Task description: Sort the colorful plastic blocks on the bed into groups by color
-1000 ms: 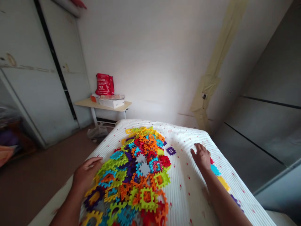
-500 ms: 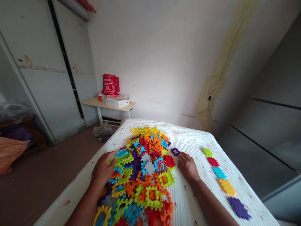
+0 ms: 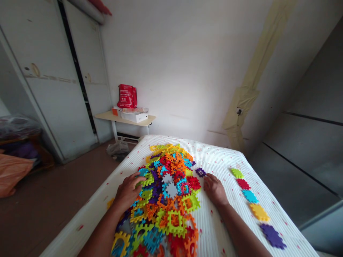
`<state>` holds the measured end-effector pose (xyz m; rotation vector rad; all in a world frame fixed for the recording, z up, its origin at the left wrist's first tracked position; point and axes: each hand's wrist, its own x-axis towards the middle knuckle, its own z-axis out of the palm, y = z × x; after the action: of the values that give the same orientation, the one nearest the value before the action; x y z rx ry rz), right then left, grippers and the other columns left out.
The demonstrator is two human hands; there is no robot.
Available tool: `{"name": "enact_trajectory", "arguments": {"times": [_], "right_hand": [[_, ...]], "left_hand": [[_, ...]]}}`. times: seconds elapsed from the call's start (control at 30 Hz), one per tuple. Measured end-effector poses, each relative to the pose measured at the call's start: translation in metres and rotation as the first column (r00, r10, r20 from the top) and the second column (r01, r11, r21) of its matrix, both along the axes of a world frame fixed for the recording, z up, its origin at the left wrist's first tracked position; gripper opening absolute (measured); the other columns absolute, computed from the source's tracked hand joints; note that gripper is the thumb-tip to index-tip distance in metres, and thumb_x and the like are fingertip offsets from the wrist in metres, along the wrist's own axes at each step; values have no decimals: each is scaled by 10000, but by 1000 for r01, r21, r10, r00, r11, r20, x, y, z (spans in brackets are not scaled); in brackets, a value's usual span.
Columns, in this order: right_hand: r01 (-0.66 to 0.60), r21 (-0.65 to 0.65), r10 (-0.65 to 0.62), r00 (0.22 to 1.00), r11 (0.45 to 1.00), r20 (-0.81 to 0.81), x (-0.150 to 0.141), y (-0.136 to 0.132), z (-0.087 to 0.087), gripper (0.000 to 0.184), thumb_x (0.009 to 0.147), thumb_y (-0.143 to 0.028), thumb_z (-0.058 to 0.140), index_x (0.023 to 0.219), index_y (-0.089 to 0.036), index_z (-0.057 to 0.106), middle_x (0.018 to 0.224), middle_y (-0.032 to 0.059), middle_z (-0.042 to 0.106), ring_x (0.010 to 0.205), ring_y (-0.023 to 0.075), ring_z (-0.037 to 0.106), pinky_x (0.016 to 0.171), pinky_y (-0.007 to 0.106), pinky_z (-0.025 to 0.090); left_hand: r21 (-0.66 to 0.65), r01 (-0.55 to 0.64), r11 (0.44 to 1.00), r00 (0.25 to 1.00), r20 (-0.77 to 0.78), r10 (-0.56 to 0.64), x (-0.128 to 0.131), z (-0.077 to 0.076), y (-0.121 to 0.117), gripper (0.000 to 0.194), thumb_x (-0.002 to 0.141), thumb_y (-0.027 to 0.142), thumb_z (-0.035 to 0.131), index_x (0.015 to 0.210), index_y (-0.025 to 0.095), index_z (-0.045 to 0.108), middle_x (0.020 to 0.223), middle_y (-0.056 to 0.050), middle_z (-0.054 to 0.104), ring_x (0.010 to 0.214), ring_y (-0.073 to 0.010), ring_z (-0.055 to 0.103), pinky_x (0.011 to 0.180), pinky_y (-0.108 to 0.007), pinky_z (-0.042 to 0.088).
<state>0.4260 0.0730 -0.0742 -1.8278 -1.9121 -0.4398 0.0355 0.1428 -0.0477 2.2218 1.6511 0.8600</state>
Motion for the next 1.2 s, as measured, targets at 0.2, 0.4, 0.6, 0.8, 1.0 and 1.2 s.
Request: {"name": "enact_trajectory", "arguments": {"times": [0.2, 0.4, 0.6, 0.8, 1.0, 1.2], "right_hand": [[1, -36, -1, 1000, 999, -3, -1, 0, 2, 236, 827, -170, 430, 879, -178, 660, 1066, 99, 639, 973, 200, 573, 848, 300, 447], [-20, -66, 19, 1000, 998, -15, -2, -1, 6, 224, 841, -173, 422, 846, -171, 645, 1006, 89, 639, 903, 181, 570, 815, 281, 433], [-13, -68, 11, 999, 998, -33, -4, -2, 8, 219, 837, -155, 424, 816, -175, 641, 975, 81, 638, 889, 169, 563, 814, 267, 415], [-6, -86, 1, 999, 996, -53, -5, -3, 9, 206, 834, -157, 428, 810, -181, 632, 961, 75, 630, 900, 173, 551, 825, 274, 405], [-16, -101, 5, 994, 995, -109, -5, -3, 10, 207, 833, -172, 420, 778, -180, 619, 927, 75, 622, 883, 179, 544, 822, 289, 409], [-87, 35, 93, 867, 996, -489, -23, -6, 19, 168, 806, -263, 469, 821, -185, 617, 930, 80, 630, 874, 194, 571, 818, 326, 443]], "left_hand": [[3, 39, 999, 999, -29, -39, -1, 4, -1, 260, 726, 222, 485, 871, 271, 694, 1228, -22, 591, 1127, -217, 534, 967, -369, 430], [-12, 39, 999, 997, -73, -40, 3, 11, -6, 236, 700, 240, 535, 873, 266, 694, 1246, -37, 577, 1127, -225, 539, 956, -358, 436], [9, 10, 1000, 990, -141, -8, 15, 22, -13, 205, 693, 223, 551, 820, 285, 700, 1231, -52, 586, 1113, -283, 540, 902, -433, 451], [78, 49, 996, 989, -142, -37, 18, 31, -16, 111, 674, 199, 581, 718, 253, 668, 1289, -55, 543, 1122, -279, 519, 956, -459, 398], [125, 184, 975, 981, 35, -190, 23, 37, -25, 98, 727, 267, 546, 770, 216, 619, 1358, -76, 467, 1212, -230, 464, 995, -372, 397], [93, 324, 941, 923, 186, -337, 47, 29, -38, 123, 733, 287, 550, 816, 217, 608, 1197, -75, 596, 1098, -200, 566, 945, -308, 458]]}}
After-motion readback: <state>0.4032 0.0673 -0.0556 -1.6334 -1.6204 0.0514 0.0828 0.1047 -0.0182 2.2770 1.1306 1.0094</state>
